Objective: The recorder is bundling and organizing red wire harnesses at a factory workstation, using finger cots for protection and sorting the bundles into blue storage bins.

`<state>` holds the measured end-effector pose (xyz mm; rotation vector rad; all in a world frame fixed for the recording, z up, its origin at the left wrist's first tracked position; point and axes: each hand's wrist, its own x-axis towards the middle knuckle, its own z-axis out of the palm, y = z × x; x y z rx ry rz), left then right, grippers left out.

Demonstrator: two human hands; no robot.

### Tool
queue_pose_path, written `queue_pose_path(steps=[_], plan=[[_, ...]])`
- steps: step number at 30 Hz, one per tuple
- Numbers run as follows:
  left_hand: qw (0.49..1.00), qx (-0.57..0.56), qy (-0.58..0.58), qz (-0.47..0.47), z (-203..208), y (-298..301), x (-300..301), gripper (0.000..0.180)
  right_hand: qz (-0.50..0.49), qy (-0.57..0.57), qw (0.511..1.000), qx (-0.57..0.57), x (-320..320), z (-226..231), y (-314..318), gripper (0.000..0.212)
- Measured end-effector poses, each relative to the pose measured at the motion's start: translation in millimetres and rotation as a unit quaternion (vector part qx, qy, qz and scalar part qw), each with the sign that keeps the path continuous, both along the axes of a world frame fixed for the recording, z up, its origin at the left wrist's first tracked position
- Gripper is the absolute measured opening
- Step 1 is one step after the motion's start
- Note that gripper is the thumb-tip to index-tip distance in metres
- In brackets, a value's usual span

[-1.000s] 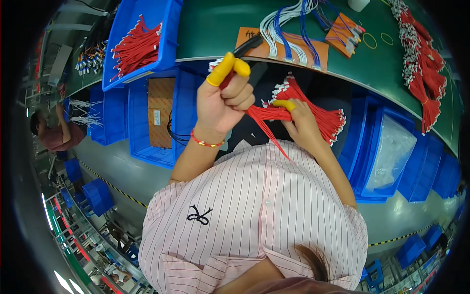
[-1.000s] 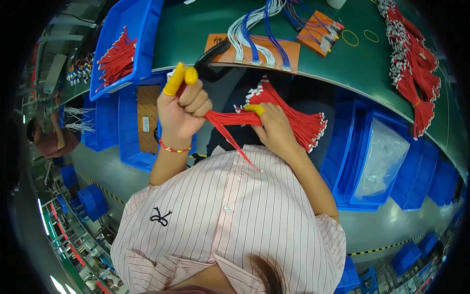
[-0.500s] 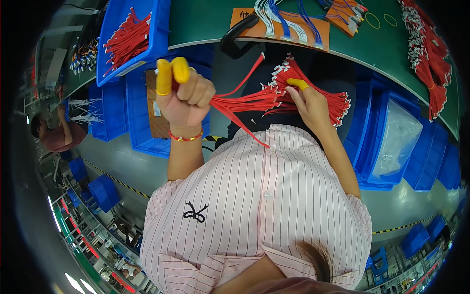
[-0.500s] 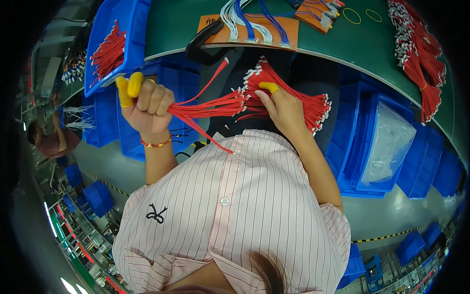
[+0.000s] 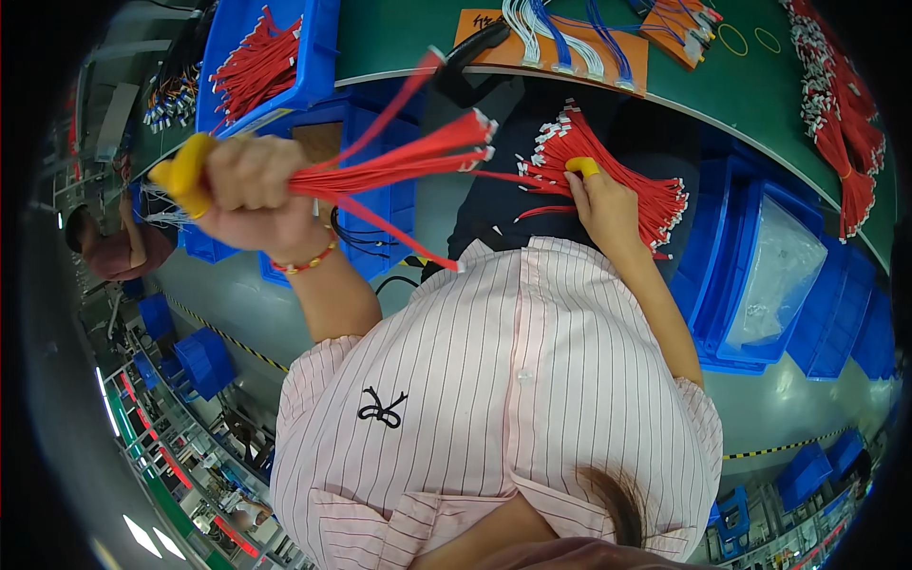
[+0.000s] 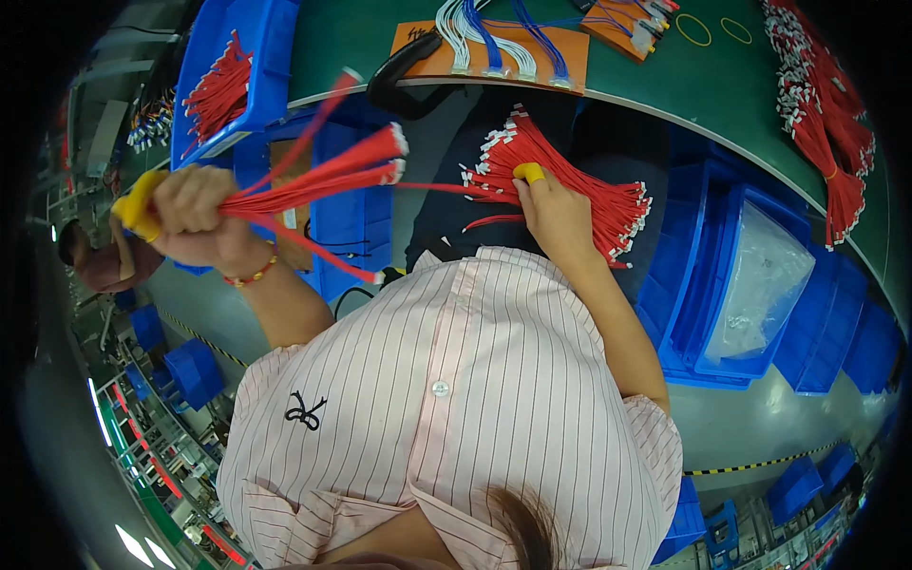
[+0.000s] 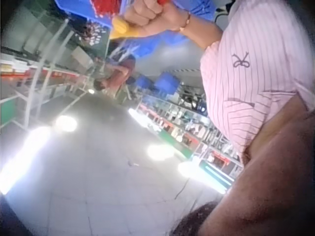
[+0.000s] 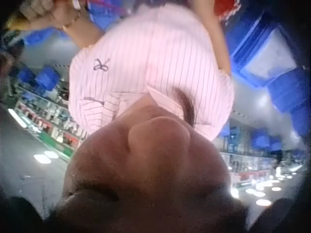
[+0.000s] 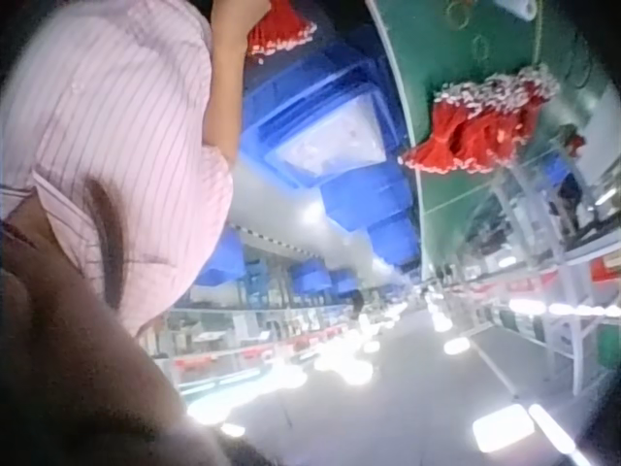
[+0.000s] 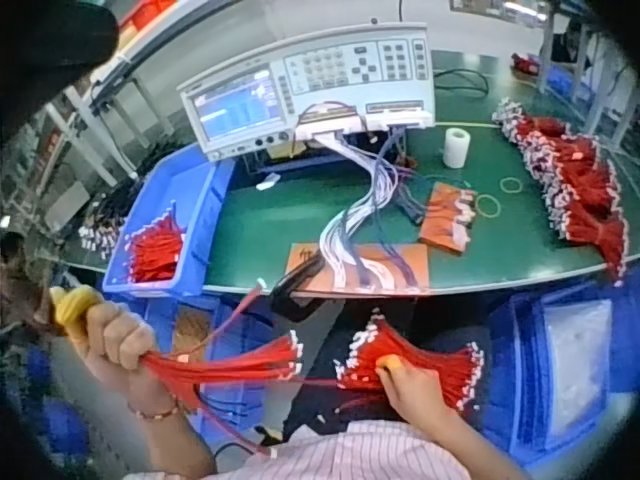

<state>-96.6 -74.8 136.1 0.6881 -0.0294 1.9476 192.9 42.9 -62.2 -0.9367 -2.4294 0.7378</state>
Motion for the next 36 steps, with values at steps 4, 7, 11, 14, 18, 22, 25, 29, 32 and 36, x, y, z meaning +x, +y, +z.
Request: queue_pose_path(steps=[4,7,11,14,18,22,25,29,32,36], plan=[[0.996,0.077,0.04,0.029,33,-7,-15,0.031,0.009,0.035,0.999,0.021,-5,18,-3,0.023],[0.997,0.067,0.042,0.008,31,-3,-1,0.029,0.092,0.078,0.993,0.014,-17,40,-6,0.033],[0.999,0.044,0.016,-0.024,12,12,9,0.032,0.23,0.008,0.971,0.06,-40,25,-22,0.04],[0.999,0.03,0.013,-0.009,10,14,2,0.034,0.276,-0.007,0.957,0.094,-43,3,-19,0.031],[0.997,-0.009,0.058,0.048,19,1,-20,0.03,0.279,0.021,0.957,0.075,-46,1,-17,0.024],[0.976,-0.048,0.123,0.172,54,-13,-40,0.029,0.254,0.041,0.965,0.051,-49,1,-20,0.019],[0.927,-0.011,0.253,0.275,88,-16,-61,0.037,0.243,0.048,0.967,0.049,-50,0,-20,0.017],[0.585,-0.081,0.535,0.603,102,11,-115,0.034,0.232,0.051,0.971,0.039,-51,7,-19,0.015],[0.306,-0.085,0.708,0.63,68,43,-152,0.034,0.228,0.057,0.972,0.025,-49,7,-19,0.014],[0.233,-0.34,0.852,0.323,-6,63,-158,0.048,0.212,0.093,0.973,-0.011,-41,8,-15,0.014]])
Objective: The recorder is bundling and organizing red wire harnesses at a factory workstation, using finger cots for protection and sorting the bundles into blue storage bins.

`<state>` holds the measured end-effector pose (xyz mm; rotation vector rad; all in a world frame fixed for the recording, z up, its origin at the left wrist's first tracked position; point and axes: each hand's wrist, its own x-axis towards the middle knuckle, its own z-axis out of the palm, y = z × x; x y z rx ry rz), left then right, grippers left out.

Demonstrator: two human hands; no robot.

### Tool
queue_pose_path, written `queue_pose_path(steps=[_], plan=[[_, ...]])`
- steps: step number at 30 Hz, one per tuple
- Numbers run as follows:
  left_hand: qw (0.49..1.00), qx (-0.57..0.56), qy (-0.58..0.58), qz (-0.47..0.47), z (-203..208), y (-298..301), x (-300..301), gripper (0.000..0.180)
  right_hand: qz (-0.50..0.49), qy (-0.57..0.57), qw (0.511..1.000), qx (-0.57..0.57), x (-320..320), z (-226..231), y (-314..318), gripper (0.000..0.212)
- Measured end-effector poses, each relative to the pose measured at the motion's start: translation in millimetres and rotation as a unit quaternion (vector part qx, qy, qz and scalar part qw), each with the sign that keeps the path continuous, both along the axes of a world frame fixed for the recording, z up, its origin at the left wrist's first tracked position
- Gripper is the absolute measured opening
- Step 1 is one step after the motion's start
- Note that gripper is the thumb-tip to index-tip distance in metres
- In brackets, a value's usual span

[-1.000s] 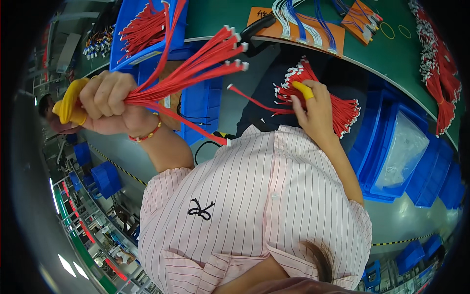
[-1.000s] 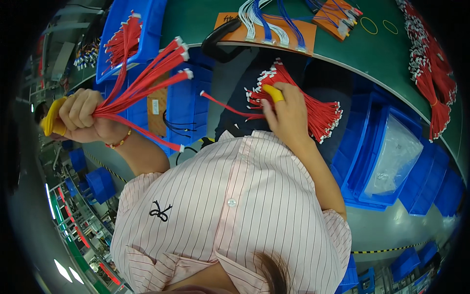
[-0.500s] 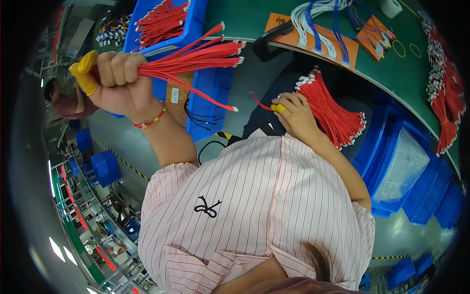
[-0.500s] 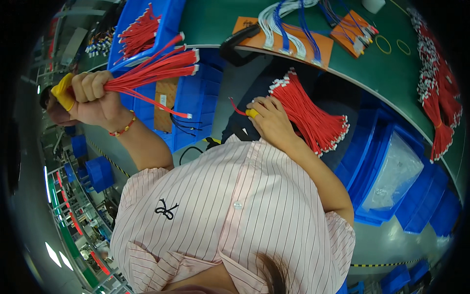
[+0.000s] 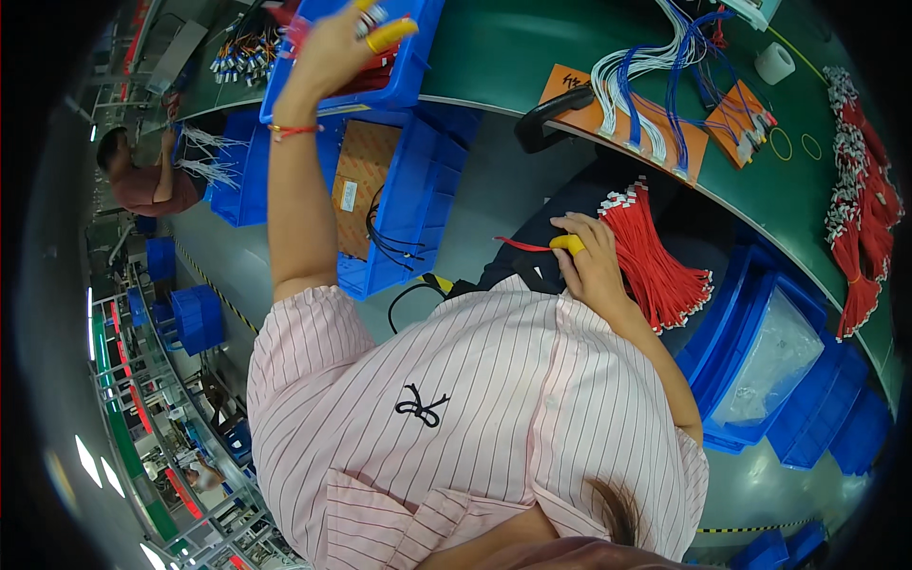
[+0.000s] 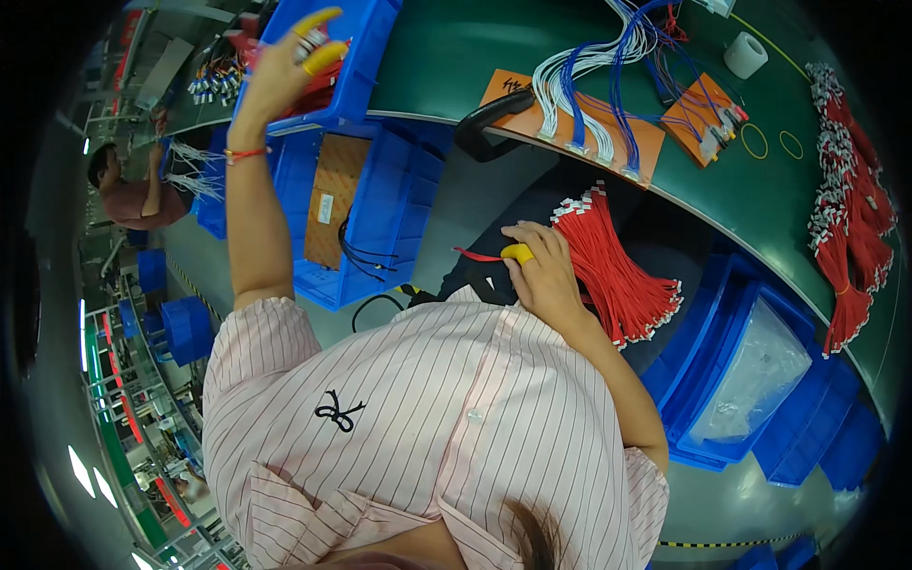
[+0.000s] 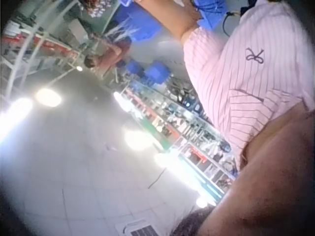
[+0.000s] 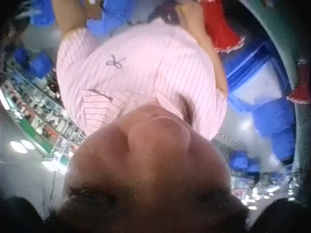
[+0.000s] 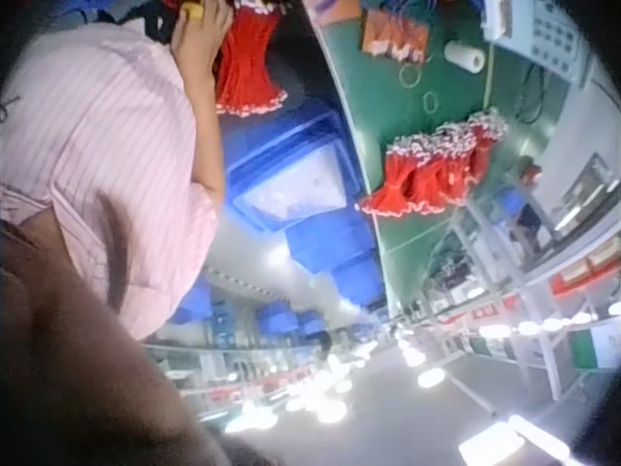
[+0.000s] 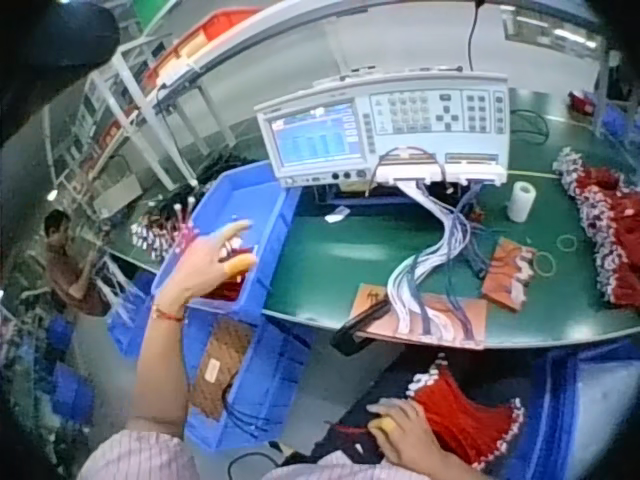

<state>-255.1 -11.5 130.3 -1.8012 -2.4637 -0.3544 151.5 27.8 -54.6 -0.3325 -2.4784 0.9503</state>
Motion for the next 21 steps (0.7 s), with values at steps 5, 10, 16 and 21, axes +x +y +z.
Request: queue_pose_path(steps=[5,10,16,21], plan=[[0.958,0.07,-0.272,-0.056,-41,-29,-12,0.052,-0.034,0.024,0.995,-0.091,8,16,2,0.012],[0.914,0.302,-0.265,-0.058,-15,-35,53,0.044,-0.085,0.06,0.971,-0.216,15,30,4,0.01],[0.75,-0.095,-0.648,-0.092,-56,-64,160,0.049,-0.182,0.159,0.913,-0.329,25,38,7,0.008],[0.584,0.048,-0.81,0.024,-102,-38,215,0.043,-0.106,0.051,0.972,-0.203,40,54,16,0.01]])
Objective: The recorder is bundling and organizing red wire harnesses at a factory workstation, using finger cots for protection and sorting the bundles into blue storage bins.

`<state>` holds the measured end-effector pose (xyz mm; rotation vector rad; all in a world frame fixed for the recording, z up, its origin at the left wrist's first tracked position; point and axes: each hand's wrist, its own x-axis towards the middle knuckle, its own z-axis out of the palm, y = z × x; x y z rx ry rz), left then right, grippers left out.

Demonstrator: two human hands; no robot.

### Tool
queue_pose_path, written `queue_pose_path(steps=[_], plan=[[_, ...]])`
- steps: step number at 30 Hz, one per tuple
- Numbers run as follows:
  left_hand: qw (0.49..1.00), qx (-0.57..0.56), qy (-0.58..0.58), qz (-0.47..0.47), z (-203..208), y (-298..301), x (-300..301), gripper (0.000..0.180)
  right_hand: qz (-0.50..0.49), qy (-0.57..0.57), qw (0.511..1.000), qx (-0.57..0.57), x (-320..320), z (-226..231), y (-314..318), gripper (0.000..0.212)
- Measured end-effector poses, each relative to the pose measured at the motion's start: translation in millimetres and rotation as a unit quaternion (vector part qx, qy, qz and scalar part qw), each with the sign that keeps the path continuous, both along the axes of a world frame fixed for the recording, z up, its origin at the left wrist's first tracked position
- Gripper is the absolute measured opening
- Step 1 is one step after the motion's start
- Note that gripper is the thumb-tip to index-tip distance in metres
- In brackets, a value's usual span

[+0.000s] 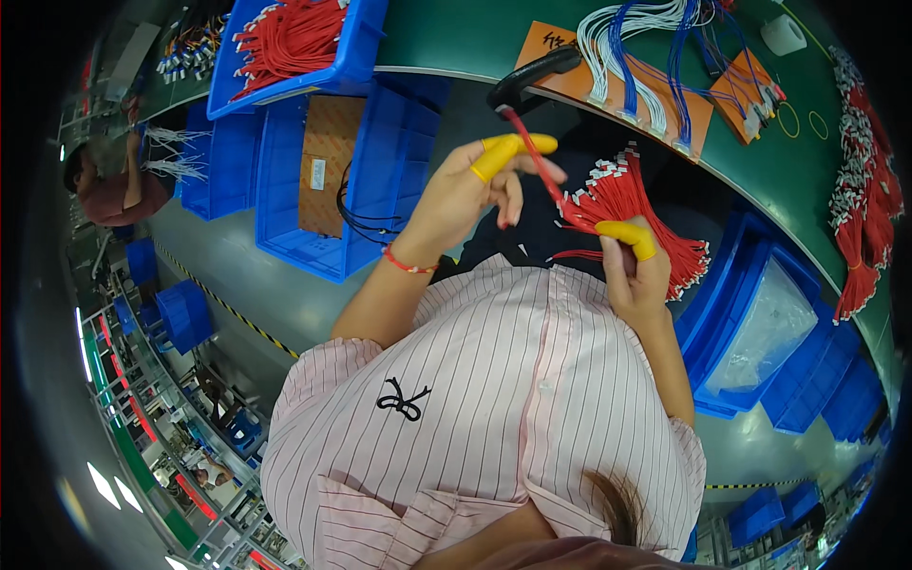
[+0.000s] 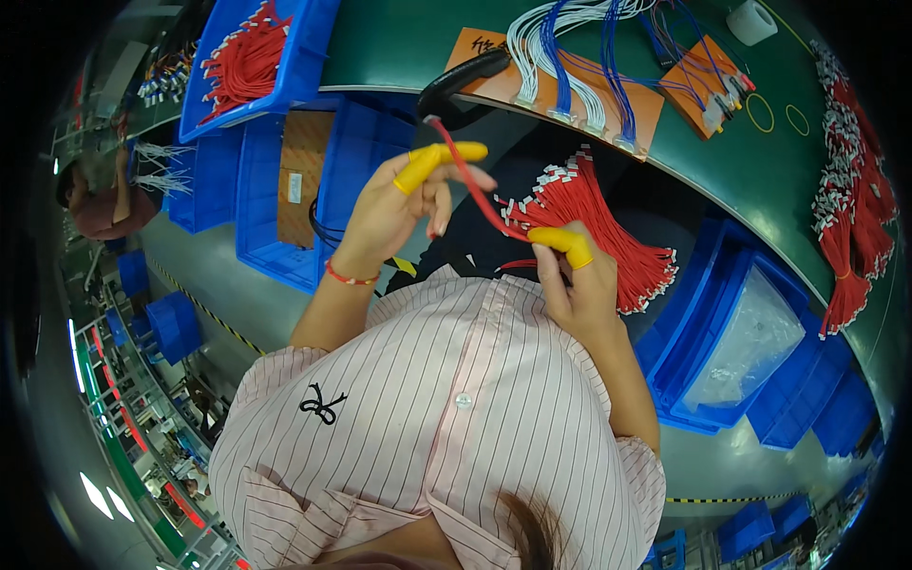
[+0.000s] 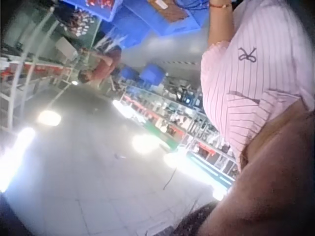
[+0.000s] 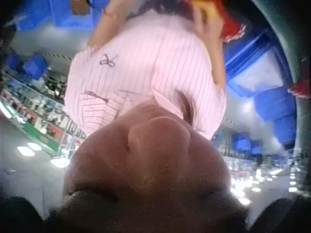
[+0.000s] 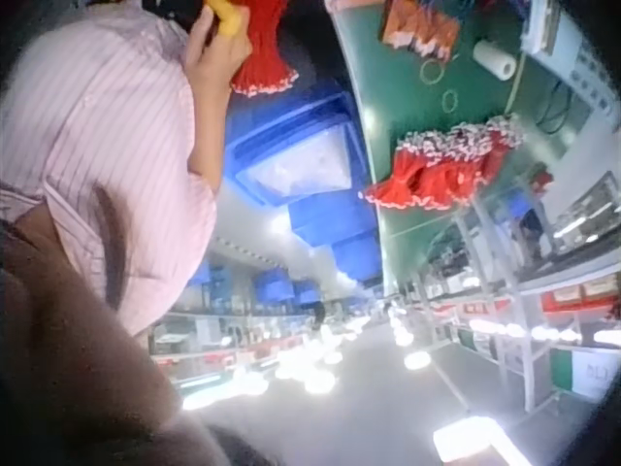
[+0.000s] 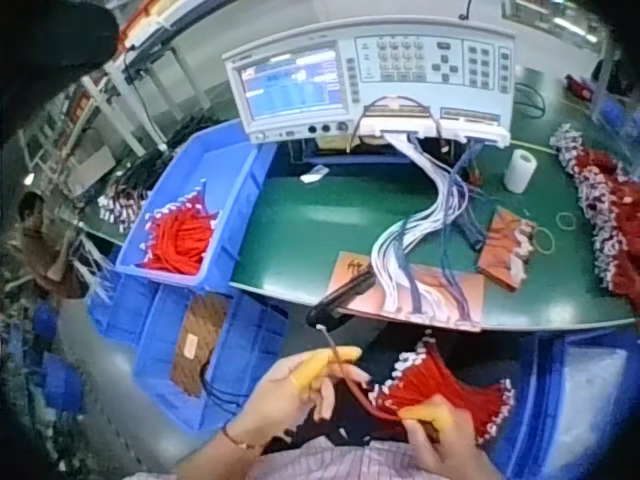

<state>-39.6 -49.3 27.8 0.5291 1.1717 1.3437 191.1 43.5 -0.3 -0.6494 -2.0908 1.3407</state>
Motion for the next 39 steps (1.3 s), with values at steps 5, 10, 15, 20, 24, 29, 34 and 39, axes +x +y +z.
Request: queue_pose_path(steps=[5,10,15,20,24,29,34,39], plan=[[0.997,0.058,-0.019,0.044,-10,27,8,0.038,0.021,-0.09,0.995,0.031,15,2,-2,0.014],[0.997,0.06,-0.034,0.033,-16,41,17,0.032,-0.017,-0.111,0.993,-0.024,21,4,1,0.012],[0.992,0.074,-0.073,0.069,-25,52,29,0.031,-0.114,-0.012,0.963,-0.243,29,-6,7,0.009],[0.998,0.051,-0.036,0.023,-28,60,20,0.03,-0.141,0.174,0.858,-0.463,32,1,26,0.011],[0.999,0.039,-0.016,0.023,-32,64,21,0.029,-0.16,0.3,0.775,-0.532,35,-4,41,0.017],[0.997,0.051,0.007,0.052,-30,67,26,0.029,-0.216,0.273,0.793,-0.5,20,3,41,0.028],[0.992,0.047,0.075,0.095,-31,70,37,0.028,-0.156,0.178,0.865,-0.443,9,3,47,0.029],[0.984,0.049,0.009,0.172,-25,75,55,0.027,-0.155,0.089,0.91,-0.375,-6,10,56,0.029]])
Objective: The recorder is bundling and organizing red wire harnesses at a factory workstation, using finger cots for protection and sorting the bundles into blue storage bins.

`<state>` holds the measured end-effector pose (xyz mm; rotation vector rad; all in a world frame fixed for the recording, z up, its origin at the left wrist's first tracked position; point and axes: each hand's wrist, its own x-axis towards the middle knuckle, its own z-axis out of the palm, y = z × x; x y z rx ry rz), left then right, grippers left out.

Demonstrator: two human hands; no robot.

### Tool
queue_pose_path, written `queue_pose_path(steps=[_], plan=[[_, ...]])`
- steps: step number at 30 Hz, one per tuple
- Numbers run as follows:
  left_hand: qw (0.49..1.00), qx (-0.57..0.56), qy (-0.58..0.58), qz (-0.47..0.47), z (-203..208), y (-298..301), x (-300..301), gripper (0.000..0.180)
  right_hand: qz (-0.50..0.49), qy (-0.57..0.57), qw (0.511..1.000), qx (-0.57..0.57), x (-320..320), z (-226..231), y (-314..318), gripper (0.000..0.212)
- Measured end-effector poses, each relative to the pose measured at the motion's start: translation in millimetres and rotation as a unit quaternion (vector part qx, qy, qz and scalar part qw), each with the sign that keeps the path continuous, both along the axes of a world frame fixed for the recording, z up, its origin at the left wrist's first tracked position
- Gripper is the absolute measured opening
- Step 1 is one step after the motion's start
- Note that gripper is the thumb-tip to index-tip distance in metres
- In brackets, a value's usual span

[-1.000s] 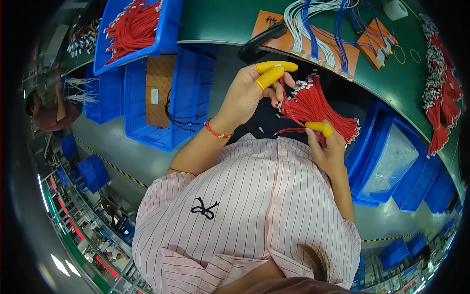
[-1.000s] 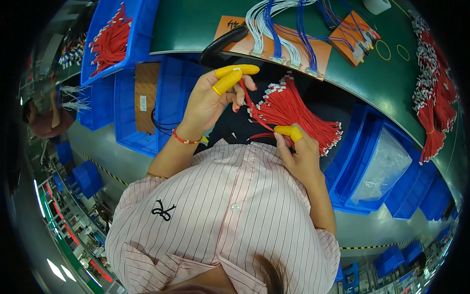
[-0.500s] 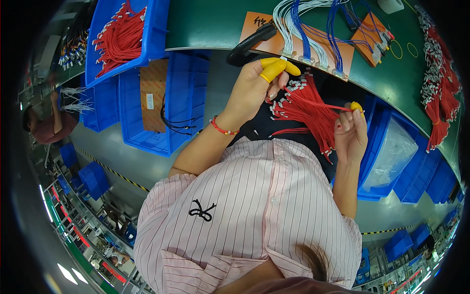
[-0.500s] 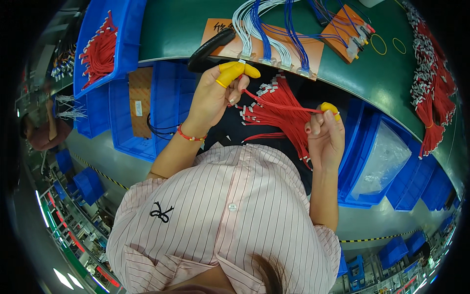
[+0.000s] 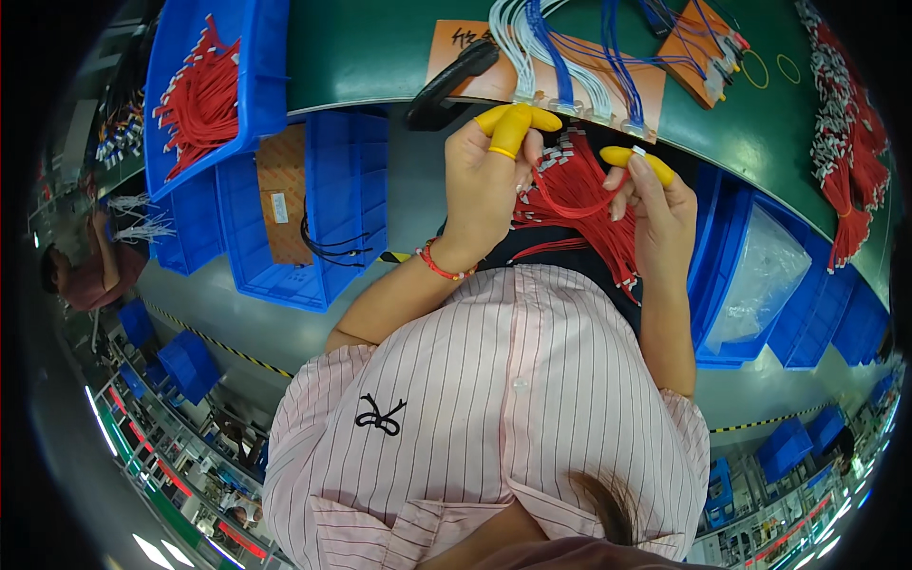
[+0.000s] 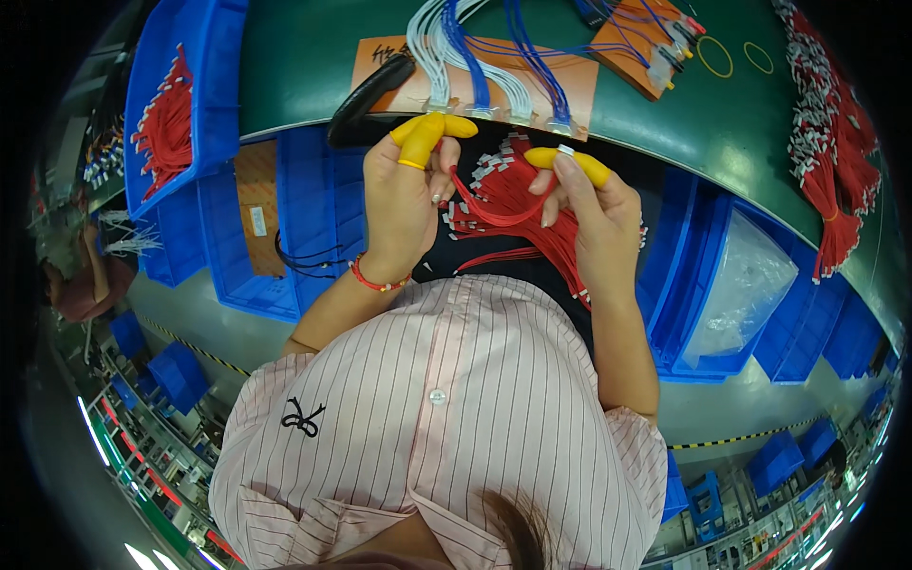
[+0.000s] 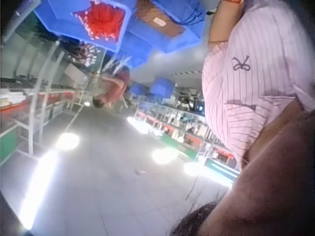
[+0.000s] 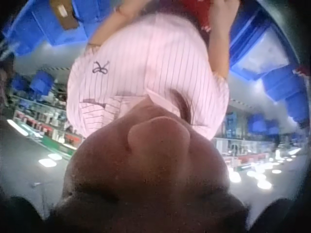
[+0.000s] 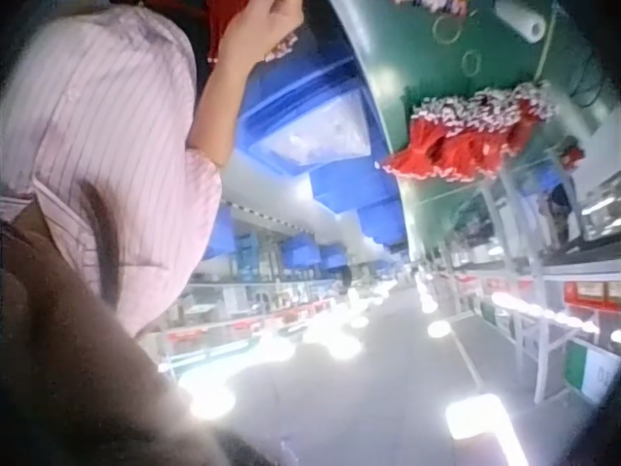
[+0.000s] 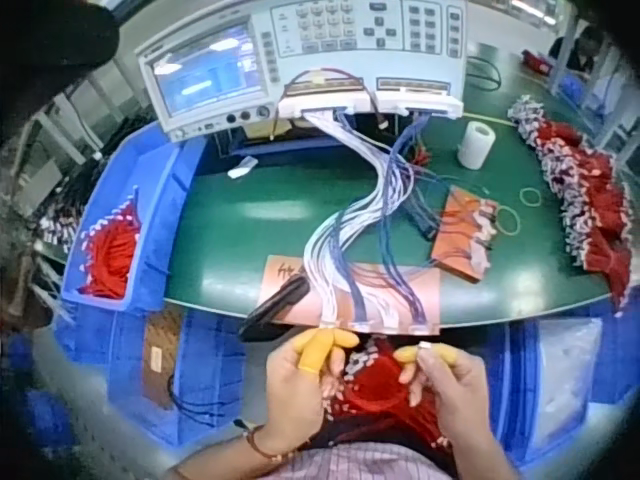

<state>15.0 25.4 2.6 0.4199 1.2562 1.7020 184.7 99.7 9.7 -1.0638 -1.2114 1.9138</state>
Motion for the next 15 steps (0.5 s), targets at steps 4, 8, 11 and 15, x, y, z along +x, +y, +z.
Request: queue_pose_path(steps=[4,8,11,15], plan=[[0.994,0.009,-0.104,-0.028,6,0,-5,0.027,0.0,-0.005,1.0,0.026,-6,3,5,0.029],[0.987,-0.009,-0.066,-0.149,0,-3,-34,0.029,-0.01,-0.009,1.0,0.027,-9,1,7,0.028],[0.985,-0.009,-0.043,-0.168,-2,-7,-42,0.032,-0.015,0.008,1.0,-0.006,-9,4,8,0.027],[0.985,-0.007,-0.042,-0.165,-6,-14,-42,0.034,-0.003,0.02,0.999,-0.037,-8,4,11,0.027]])
